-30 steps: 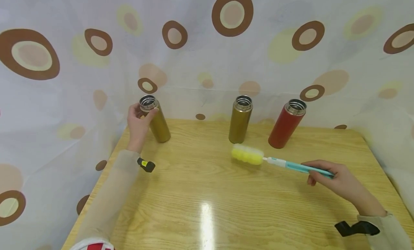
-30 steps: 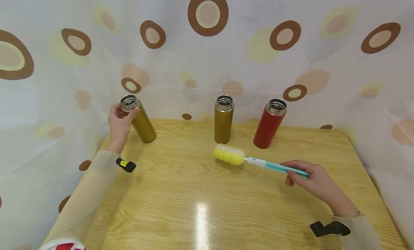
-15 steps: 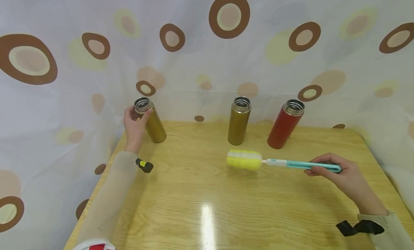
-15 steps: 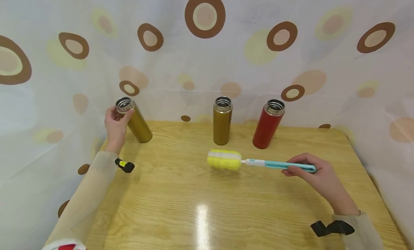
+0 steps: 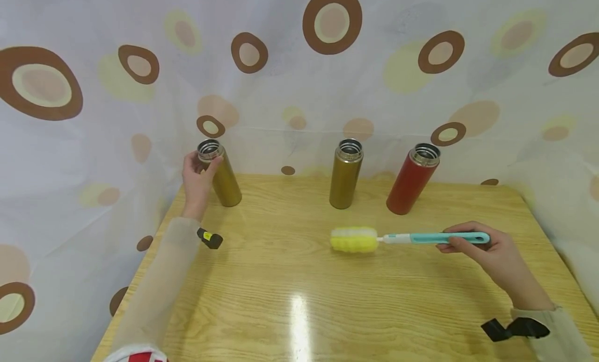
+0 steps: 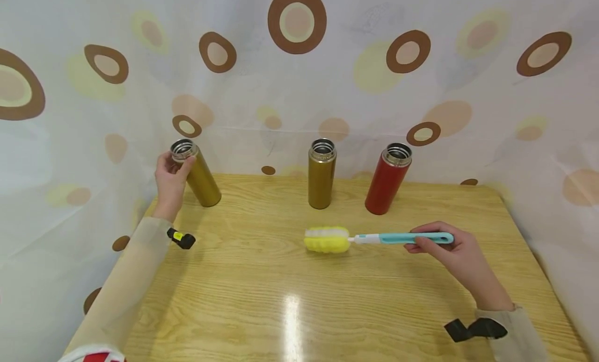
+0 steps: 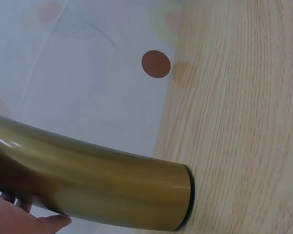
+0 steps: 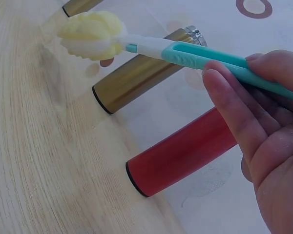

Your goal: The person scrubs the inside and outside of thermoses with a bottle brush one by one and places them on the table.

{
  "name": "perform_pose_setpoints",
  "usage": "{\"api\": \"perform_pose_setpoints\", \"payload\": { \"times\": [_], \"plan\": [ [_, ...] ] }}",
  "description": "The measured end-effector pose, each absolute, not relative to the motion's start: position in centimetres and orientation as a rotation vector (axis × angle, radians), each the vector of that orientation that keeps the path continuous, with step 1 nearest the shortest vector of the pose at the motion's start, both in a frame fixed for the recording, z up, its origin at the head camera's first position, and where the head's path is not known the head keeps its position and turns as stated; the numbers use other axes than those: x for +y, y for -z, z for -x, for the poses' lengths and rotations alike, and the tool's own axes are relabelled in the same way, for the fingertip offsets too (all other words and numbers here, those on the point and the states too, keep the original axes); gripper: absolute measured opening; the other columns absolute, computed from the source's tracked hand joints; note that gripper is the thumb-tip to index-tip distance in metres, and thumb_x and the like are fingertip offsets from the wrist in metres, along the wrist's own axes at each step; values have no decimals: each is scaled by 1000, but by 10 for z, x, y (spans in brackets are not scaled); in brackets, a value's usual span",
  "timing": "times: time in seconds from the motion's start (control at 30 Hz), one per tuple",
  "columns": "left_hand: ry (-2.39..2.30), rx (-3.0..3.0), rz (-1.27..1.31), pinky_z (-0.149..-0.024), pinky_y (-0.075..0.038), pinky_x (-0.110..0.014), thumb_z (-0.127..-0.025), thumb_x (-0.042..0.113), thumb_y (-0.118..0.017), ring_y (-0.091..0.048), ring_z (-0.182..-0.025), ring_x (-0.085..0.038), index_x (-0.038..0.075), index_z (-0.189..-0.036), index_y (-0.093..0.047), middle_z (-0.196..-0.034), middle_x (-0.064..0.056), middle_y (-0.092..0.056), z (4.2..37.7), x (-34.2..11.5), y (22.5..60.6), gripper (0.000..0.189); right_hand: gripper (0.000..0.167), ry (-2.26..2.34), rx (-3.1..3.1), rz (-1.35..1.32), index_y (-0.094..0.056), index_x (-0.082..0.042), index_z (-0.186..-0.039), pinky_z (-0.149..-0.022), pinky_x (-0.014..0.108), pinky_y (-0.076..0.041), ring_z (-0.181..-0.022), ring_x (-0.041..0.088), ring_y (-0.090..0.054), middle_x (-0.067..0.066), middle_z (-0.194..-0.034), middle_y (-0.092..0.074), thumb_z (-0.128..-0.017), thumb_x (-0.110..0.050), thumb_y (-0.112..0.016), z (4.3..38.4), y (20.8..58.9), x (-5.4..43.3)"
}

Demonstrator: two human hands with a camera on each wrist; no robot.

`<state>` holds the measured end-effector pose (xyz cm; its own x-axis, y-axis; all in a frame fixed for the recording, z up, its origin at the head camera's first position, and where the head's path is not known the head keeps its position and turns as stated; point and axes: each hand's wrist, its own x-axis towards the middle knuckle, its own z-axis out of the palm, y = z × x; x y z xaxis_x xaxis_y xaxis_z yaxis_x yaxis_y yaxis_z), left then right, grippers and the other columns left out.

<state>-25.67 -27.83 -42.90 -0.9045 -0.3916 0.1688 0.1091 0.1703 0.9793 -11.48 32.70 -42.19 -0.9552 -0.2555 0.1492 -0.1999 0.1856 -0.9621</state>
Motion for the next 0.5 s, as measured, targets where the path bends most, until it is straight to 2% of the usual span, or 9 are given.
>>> {"api": "perform_pose_setpoints", "payload": {
  "times": [0.17,0.3,0.5],
  "plan": [
    [1841,-2059,-267,-119,-36,-31,-96,30,-78,-46,-144,-19,12,-150,-46,-152,-6,-51,253,-279,426,65,20,2009,2361,435,-63,13,-121,-84,23,-60,-88,17,-78,10,-95,-79,-103,9,-55,115,421,328],
    [1875,-2029,-239,-120,-36,-30,-96,22,-78,-47,-142,-21,12,-153,-45,-154,-8,-50,250,-281,428,66,20,2049,2384,428,-63,14,-120,-85,20,-58,-86,16,-78,9,-91,-79,-103,9,-55,114,418,328],
    [1856,-1979,-242,-123,-33,-39,-95,21,-79,-45,-143,-21,11,-152,-43,-153,-10,-50,241,-282,428,69,20,2115,2380,440,-64,15,-120,-83,23,-60,-84,16,-78,6,-90,-79,-102,11,-55,114,412,327]
  ]
}}
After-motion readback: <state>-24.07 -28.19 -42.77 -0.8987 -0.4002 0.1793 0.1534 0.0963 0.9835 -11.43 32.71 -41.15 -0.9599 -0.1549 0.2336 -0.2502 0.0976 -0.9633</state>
